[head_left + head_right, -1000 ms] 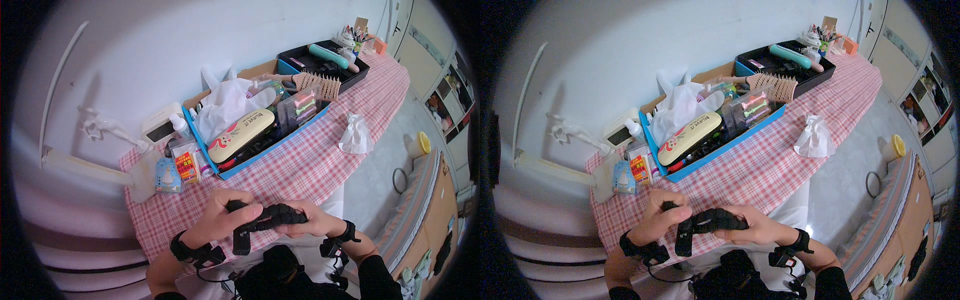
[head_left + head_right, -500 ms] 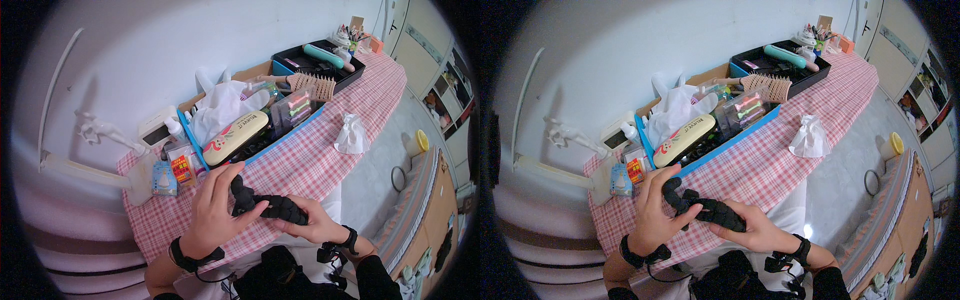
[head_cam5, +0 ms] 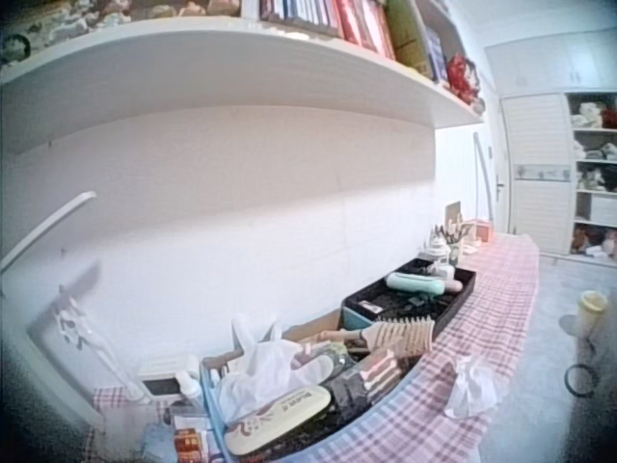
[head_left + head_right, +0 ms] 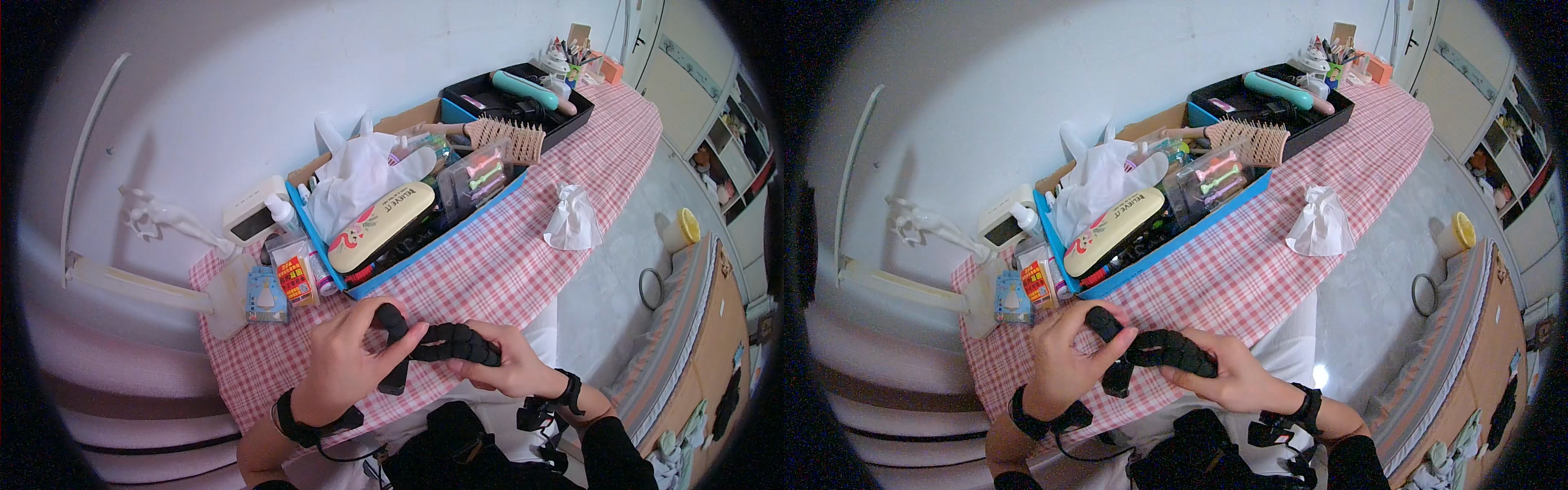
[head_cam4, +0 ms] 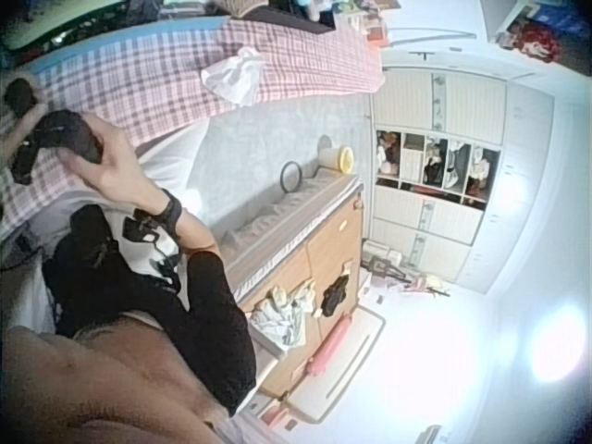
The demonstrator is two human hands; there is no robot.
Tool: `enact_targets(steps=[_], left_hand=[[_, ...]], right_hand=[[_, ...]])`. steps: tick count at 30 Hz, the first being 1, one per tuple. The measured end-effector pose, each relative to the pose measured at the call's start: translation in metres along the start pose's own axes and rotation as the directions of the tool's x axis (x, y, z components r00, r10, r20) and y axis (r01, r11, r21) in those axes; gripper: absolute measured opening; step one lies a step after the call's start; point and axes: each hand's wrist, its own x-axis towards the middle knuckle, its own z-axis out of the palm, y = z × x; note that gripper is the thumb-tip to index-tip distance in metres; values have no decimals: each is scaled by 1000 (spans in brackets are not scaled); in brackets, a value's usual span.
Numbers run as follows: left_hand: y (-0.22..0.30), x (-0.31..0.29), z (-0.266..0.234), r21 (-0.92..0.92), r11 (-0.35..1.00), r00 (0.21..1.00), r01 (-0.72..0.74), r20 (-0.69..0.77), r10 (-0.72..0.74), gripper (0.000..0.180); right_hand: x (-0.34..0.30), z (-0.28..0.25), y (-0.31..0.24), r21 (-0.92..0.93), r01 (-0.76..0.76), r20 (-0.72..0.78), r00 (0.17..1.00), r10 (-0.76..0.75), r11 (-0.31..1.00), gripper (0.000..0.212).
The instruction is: Assembling a small flexible tripod on a desk.
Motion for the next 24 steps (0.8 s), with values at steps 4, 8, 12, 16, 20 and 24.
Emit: enact_targets(steps=[4, 8, 12, 16, 20, 24], left_hand=[[-3, -1, 1, -83, 997, 1000, -2, 16, 3, 25], [-5, -2, 1, -146, 988, 997, 45, 69, -35, 27], [-6, 1, 0, -111, 993, 998, 26, 54, -20, 32], [-7, 2, -1, -84, 996, 1000, -21, -3, 21, 38], [-1, 2, -6, -89, 995, 997, 41, 61, -35, 36], [-4, -2, 1, -94, 995, 1000, 13, 13, -11, 35]], right_hand=[[0, 1, -1, -6, -3, -8, 1000, 3, 1000, 27], [2, -1, 2, -51, 72, 0, 997, -72, 996, 29], [2, -6, 5, -108, 93, 10, 996, -93, 990, 33], [4, -6, 7, -185, 105, -125, 984, -130, 977, 38], [5, -7, 9, -270, 144, -164, 967, -193, 952, 38], [3, -6, 11, -397, 229, -201, 923, -328, 889, 38]])
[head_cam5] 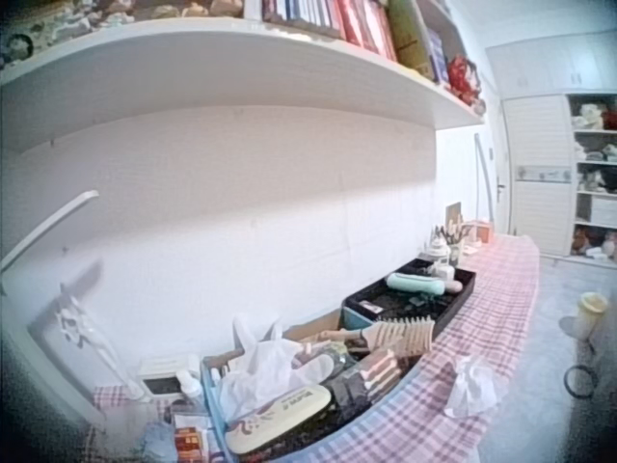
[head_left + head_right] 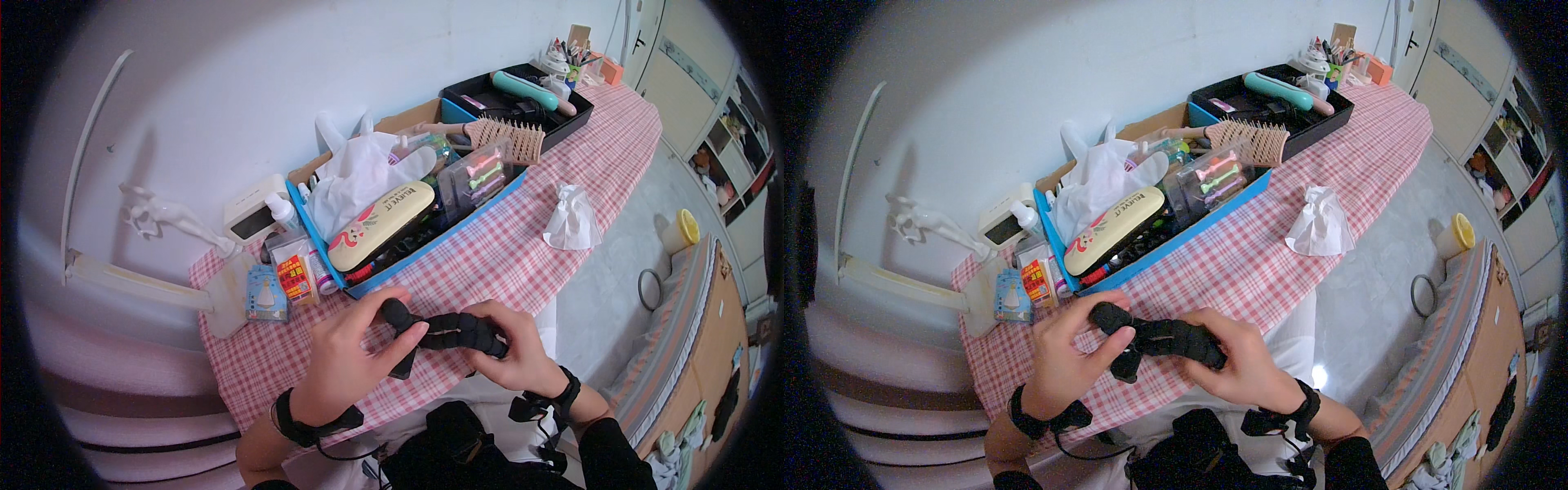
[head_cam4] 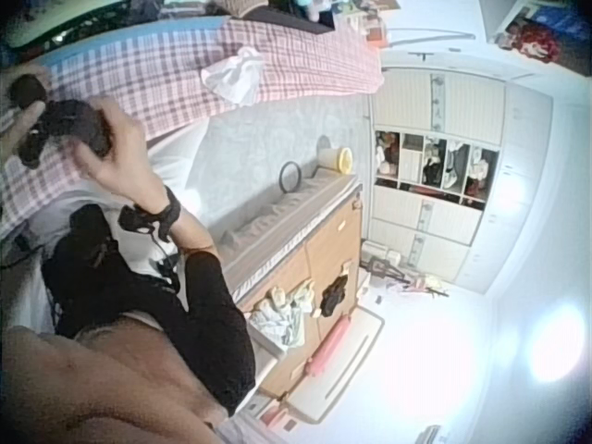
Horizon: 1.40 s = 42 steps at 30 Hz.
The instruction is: Assembling a small flexible tripod on a desk.
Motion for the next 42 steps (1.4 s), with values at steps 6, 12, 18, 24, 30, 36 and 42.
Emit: enact_targets(steps=[6, 12, 18, 24, 30, 36, 42], left_hand=[[1, -3, 4, -153, 986, 997, 66, 43, -60, 23], [3, -1, 3, -281, 935, 975, 215, 120, -188, 20], [7, -3, -3, -317, 920, 970, 231, 147, -193, 23], [-4, 2, -5, -261, 927, 951, 271, 219, -216, 25], [-8, 7, -9, -257, 947, 945, 192, 308, -108, 28], [-6, 10, -9, -4, 997, 995, -76, 60, 76, 54], [-3, 7, -10, 16, 1000, 964, 0, 265, -4, 46]], right_hand=[[1, 7, 3, -84, 162, -84, 982, -169, 983, 32], [2, 12, 12, -147, 309, -125, 936, -328, 939, 30], [0, 14, 17, -140, 386, -129, 906, -404, 912, 30], [3, 9, 21, -44, 294, -71, 953, -296, 955, 33], [2, 3, 17, 55, 180, 8, 984, -180, 982, 34], [4, 8, 20, 430, -109, -103, 980, 169, 896, 29], [4, 8, 19, 546, -126, -149, 958, 244, 828, 25]])
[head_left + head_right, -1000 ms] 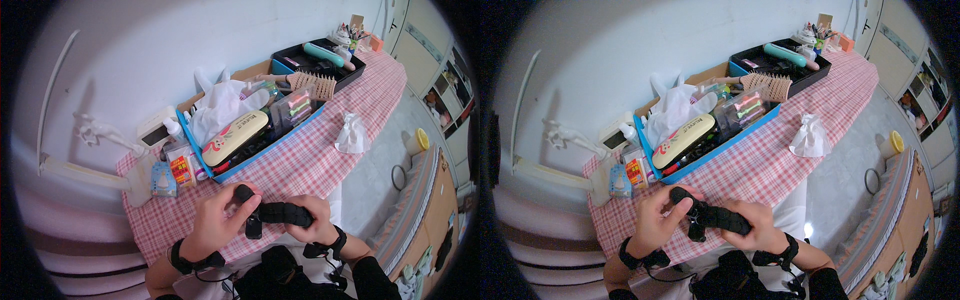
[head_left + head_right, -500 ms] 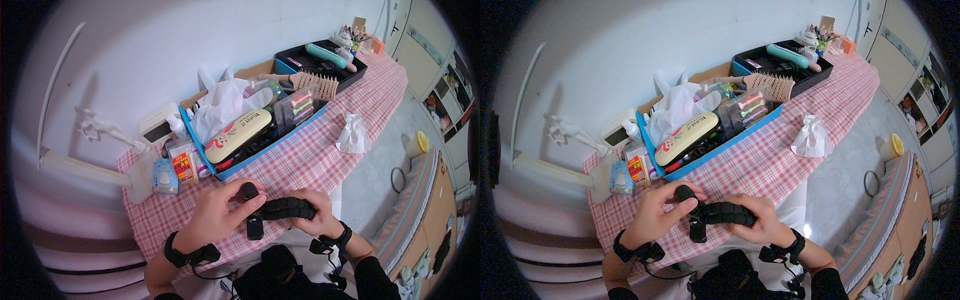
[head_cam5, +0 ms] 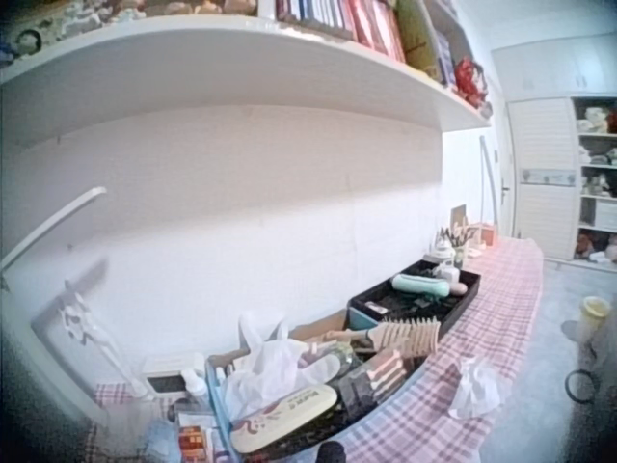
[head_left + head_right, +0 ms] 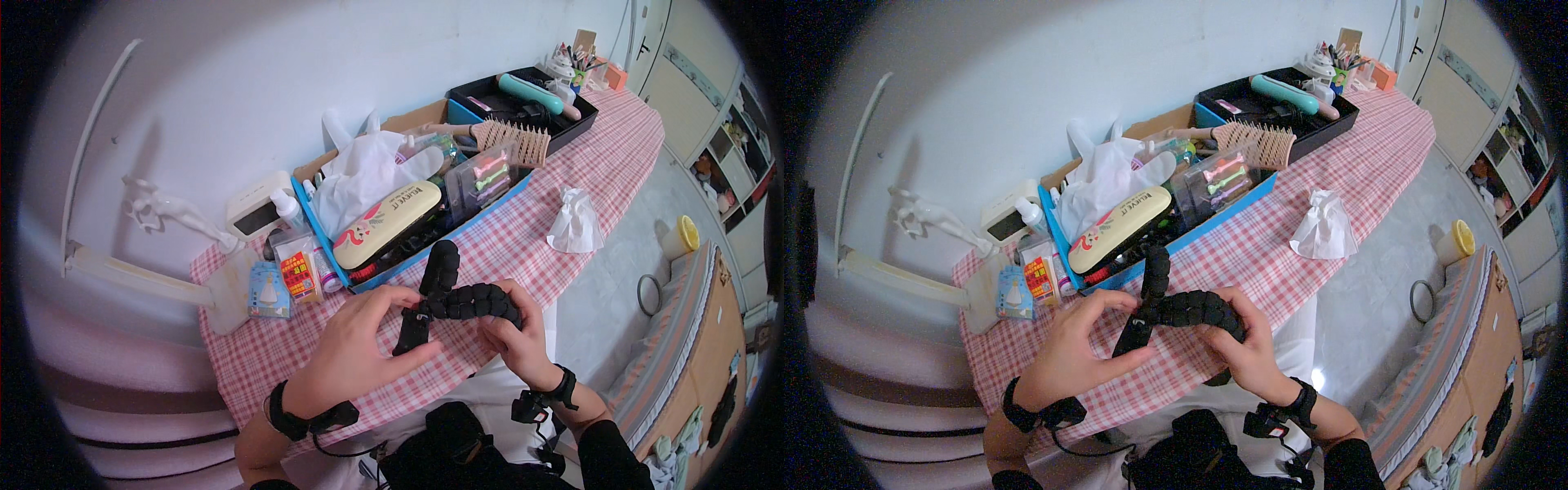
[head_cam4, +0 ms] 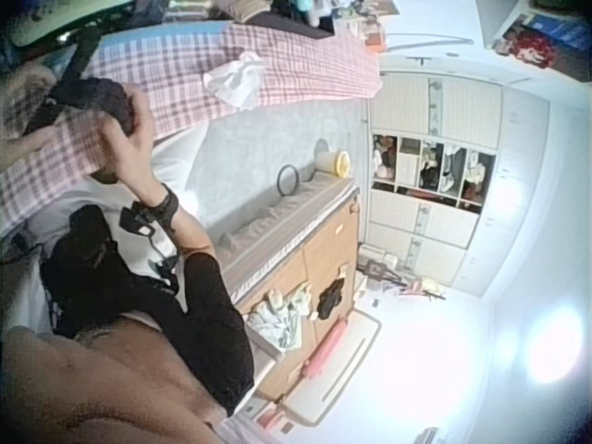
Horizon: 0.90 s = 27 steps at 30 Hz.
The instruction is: Assembling a small flexible tripod on a desk.
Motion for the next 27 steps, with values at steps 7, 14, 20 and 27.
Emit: enact_targets(steps=[7, 14, 20, 27], left_hand=[[-3, 0, 1, -95, 993, 997, 71, -9, -72, 41], [-7, -1, 13, -197, 975, 994, 99, -34, -108, 39], [-23, 0, 10, -431, 891, 990, 140, 29, -141, 32], [-22, 4, 9, -699, 664, 956, 266, 103, -275, 29]], right_hand=[[-2, -4, 1, -135, 70, 77, 995, -60, 988, 31], [-2, -1, 0, -56, 51, 36, 998, -49, 997, 30], [0, -3, -1, 99, -38, 53, 998, 32, 994, 22], [-1, -3, 0, 26, 40, 34, 999, -41, 999, 25]])
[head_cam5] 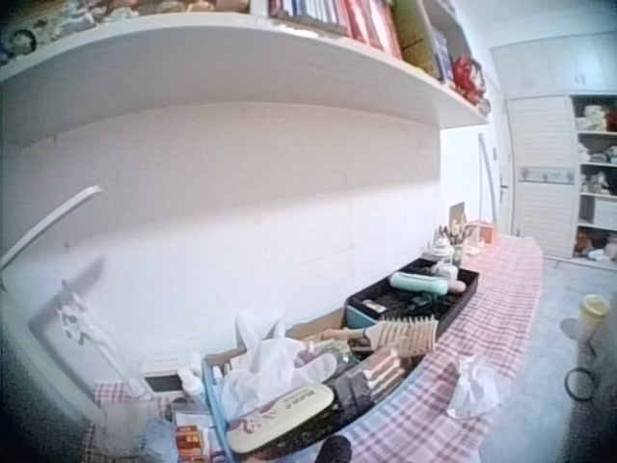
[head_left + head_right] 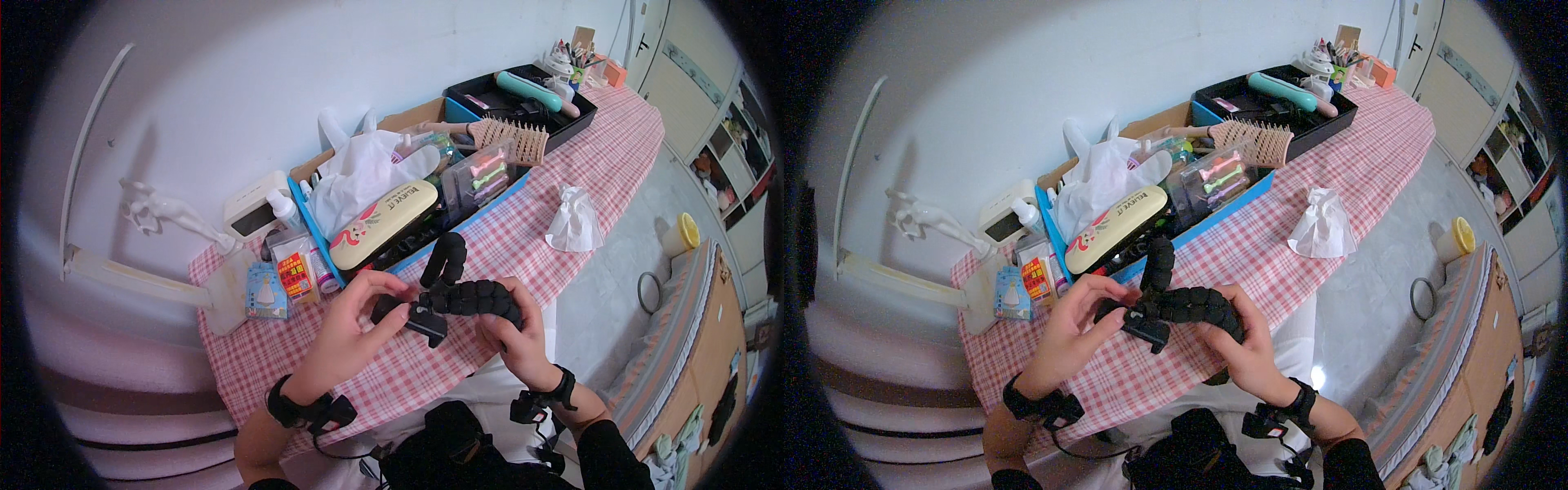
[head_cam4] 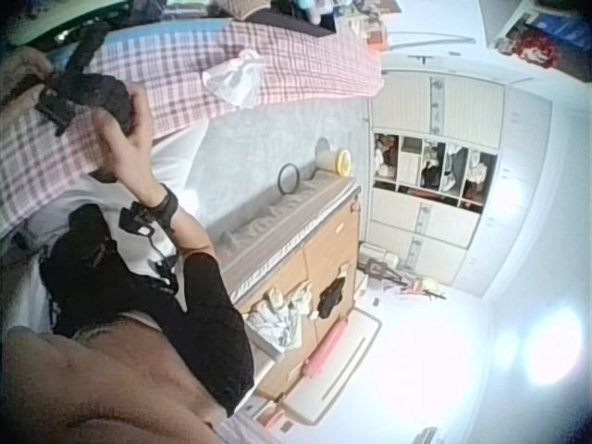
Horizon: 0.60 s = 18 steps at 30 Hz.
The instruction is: Assembling a small flexible tripod on a desk.
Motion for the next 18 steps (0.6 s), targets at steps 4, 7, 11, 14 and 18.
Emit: enact_targets(steps=[4, 7, 11, 14, 18], left_hand=[[10, 1, 4, 511, 780, 924, -361, 87, 371, 31], [10, -2, 9, 646, 673, 914, -359, 100, 392, 31], [3, -3, 7, 640, 719, 939, -273, 14, 344, 31], [4, -1, 5, 703, 583, 872, -407, 111, 476, 29], [3, -3, 5, 725, 539, 860, -428, 145, 489, 36]], right_hand=[[1, 2, 1, -60, 27, -48, 998, -30, 998, 28], [-1, 1, 2, -200, 62, -39, 997, -71, 978, 31], [-3, 1, 5, -364, 185, 8, 981, -196, 913, 35], [-3, 3, 3, -352, 205, 9, 976, -216, 913, 35], [-2, 4, 2, -278, 150, -9, 987, -158, 949, 34]])
